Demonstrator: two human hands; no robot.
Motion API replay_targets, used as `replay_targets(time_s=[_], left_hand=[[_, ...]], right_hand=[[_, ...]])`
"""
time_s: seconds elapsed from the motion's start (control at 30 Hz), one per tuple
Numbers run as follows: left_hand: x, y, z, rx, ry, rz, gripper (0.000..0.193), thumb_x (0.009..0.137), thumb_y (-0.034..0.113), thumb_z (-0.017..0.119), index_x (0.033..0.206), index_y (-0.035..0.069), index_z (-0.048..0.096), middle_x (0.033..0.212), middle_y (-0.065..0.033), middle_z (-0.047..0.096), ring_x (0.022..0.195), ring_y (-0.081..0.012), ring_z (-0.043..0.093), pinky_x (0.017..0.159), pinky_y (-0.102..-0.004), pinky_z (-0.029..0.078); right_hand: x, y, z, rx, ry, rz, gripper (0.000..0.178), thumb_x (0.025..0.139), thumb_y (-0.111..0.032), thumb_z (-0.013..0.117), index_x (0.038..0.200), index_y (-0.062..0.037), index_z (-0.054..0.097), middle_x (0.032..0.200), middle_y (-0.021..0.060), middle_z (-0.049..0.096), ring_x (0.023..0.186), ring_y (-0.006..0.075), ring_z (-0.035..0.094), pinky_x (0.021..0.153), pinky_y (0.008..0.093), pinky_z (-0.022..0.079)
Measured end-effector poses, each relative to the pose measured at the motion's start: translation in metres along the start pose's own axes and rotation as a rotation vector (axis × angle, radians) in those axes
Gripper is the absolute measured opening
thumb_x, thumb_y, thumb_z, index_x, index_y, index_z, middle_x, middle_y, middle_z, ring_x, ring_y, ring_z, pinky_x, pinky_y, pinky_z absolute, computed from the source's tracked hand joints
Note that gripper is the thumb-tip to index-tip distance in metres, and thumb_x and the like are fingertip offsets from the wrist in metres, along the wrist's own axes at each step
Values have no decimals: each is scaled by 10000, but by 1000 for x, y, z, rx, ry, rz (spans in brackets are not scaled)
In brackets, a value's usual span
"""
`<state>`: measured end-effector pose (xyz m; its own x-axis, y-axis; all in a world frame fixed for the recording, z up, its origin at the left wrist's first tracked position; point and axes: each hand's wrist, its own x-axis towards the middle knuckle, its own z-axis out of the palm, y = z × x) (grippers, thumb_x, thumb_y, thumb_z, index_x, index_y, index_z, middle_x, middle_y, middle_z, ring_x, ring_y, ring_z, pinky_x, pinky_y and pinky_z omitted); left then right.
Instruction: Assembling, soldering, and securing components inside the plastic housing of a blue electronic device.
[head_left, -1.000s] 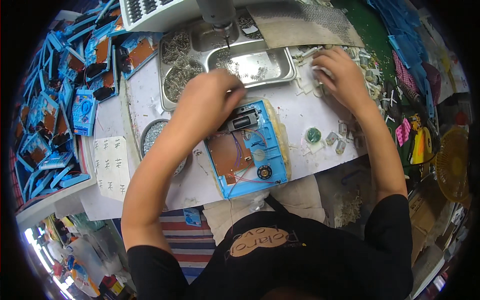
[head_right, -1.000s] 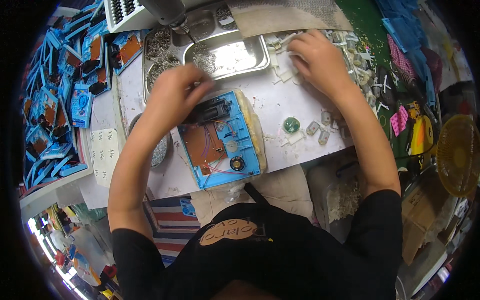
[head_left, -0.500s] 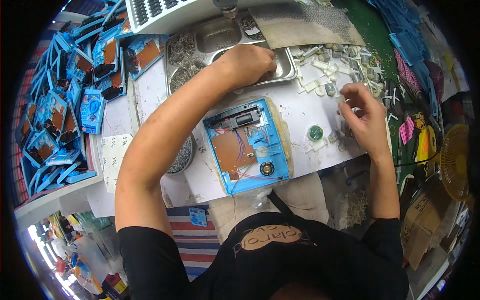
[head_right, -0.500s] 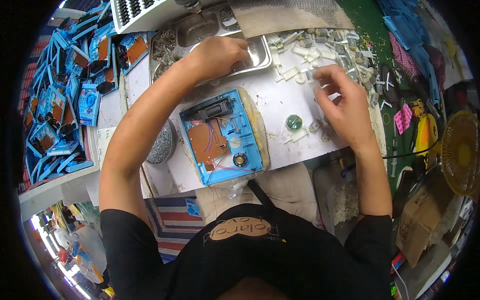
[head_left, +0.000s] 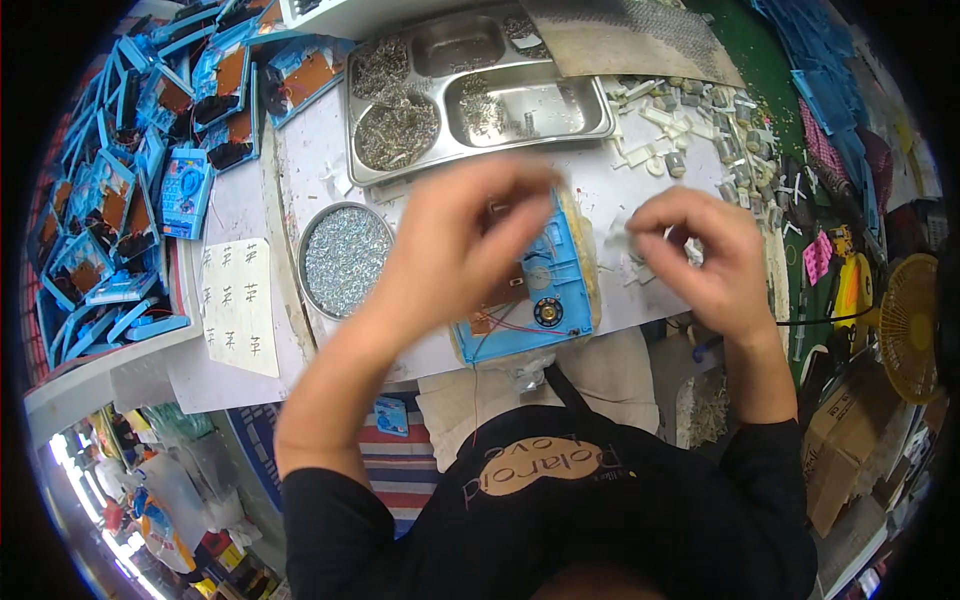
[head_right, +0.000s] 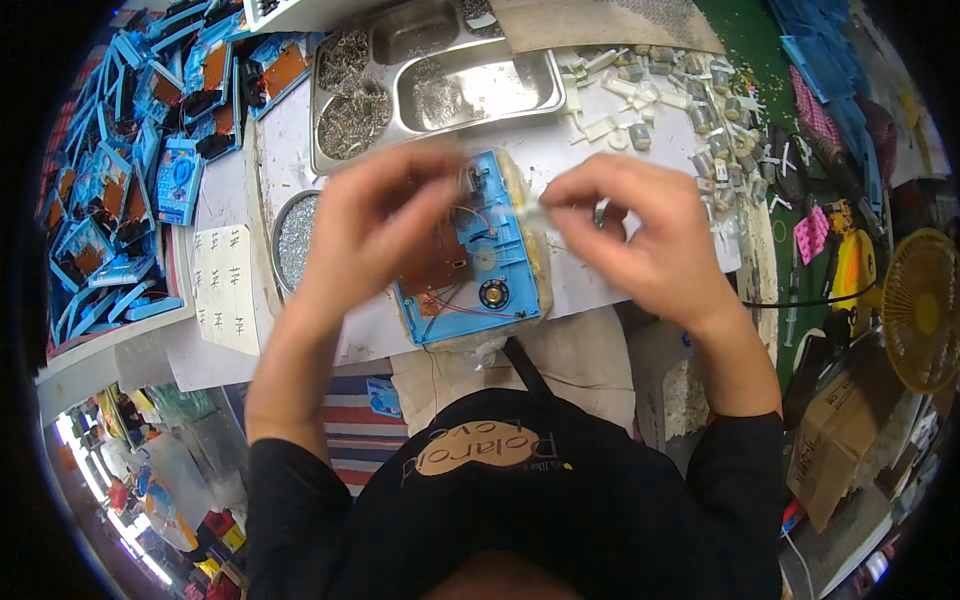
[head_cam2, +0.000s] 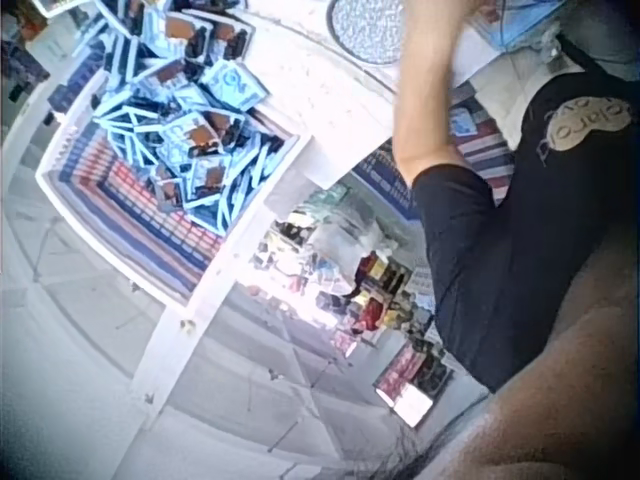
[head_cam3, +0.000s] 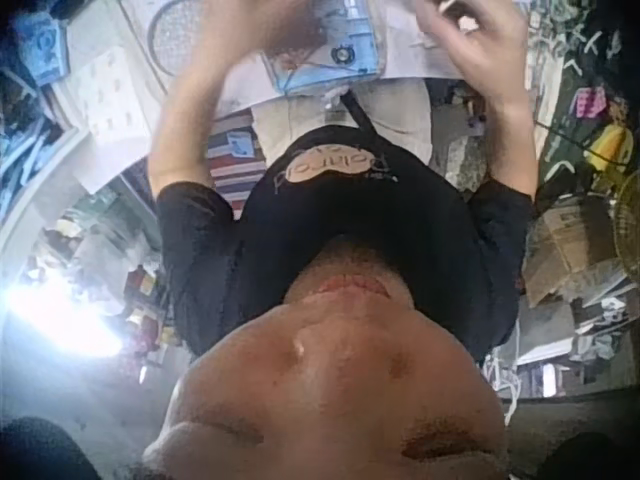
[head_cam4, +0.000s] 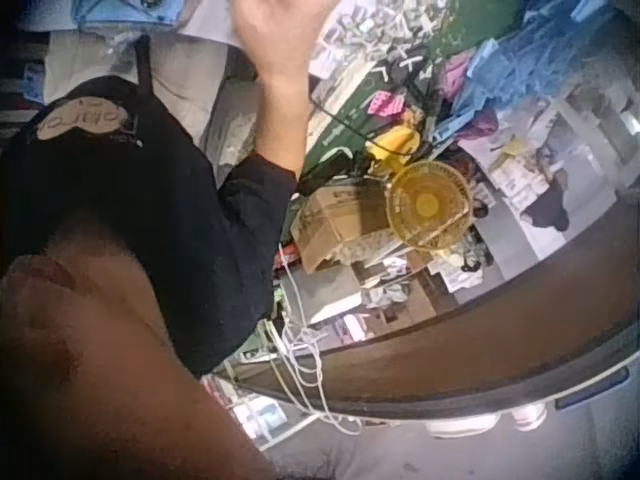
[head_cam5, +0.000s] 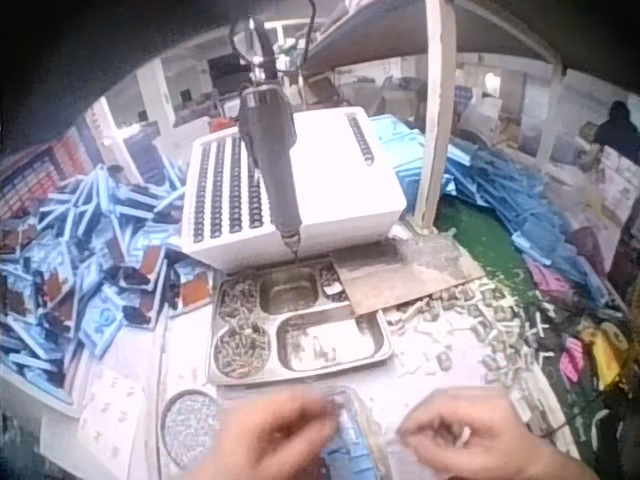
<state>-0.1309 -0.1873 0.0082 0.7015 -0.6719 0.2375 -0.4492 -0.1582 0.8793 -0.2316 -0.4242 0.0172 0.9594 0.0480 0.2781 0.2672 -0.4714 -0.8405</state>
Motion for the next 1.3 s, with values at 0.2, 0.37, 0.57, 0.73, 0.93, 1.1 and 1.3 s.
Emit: replay_targets(time_s=[0.2, 0.37, 0.57, 0.73, 0.93, 1.1, 1.3], left_hand=[[-76, 6, 19, -744, -15, -558, 213, 1032, 114, 566, 1175, 1, 677, 887, 0, 611, 730, -64, 554, 654, -223, 469], [-85, 9, 27, -641, -4, -588, 192, 1017, 93, 581, 1149, -4, 682, 872, -23, 616, 704, -85, 552, 636, -248, 469], [-92, 19, 42, -93, -32, -326, 159, 952, 66, 646, 1088, -8, 680, 813, -149, 661, 650, -227, 641, 591, -309, 495], [-90, 40, 43, -647, -411, -773, 165, 1017, 94, 580, 1063, -26, 684, 807, -50, 669, 654, -66, 588, 586, -233, 475], [-61, 20, 33, -221, -286, -359, 137, 978, 79, 621, 1058, 10, 709, 813, -56, 690, 617, -98, 608, 559, -254, 475], [-36, -3, 42, 510, -163, 31, 110, 844, 103, 701, 942, 57, 684, 828, -105, 648, 740, -305, 684, 630, -402, 538], [-15, -21, 50, 683, -306, 90, 154, 799, 150, 755, 914, 93, 672, 805, -81, 602, 739, -305, 665, 631, -425, 539]], right_hand=[[2, -6, 22, 59, -226, -51, 142, 785, 8, 710, 918, -43, 707, 810, 57, 692, 639, 176, 639, 525, 285, 452], [2, -3, 32, -65, -303, -243, 172, 772, -28, 732, 938, -49, 693, 835, 81, 681, 696, 258, 655, 581, 363, 509], [-14, -19, 27, -71, -450, -122, 279, 738, -72, 775, 1000, -55, 681, 852, 86, 655, 761, 312, 642, 679, 395, 531], [-57, -11, 17, -60, -345, -177, 401, 671, -30, 752, 1069, -35, 706, 861, 109, 672, 735, 312, 634, 669, 398, 520], [-88, 7, 16, 175, -147, -3, 429, 606, 5, 717, 1034, -1, 747, 817, 112, 686, 720, 279, 643, 639, 364, 497], [-93, 23, 12, 637, -57, 309, 357, 719, -13, 741, 1075, 3, 722, 959, 92, 702, 912, 203, 656, 791, 306, 502], [-92, 32, 9, 989, -4, 515, 464, 845, -221, 777, 1220, 14, 637, 1159, 76, 649, 1031, 142, 604, 890, 276, 474]])
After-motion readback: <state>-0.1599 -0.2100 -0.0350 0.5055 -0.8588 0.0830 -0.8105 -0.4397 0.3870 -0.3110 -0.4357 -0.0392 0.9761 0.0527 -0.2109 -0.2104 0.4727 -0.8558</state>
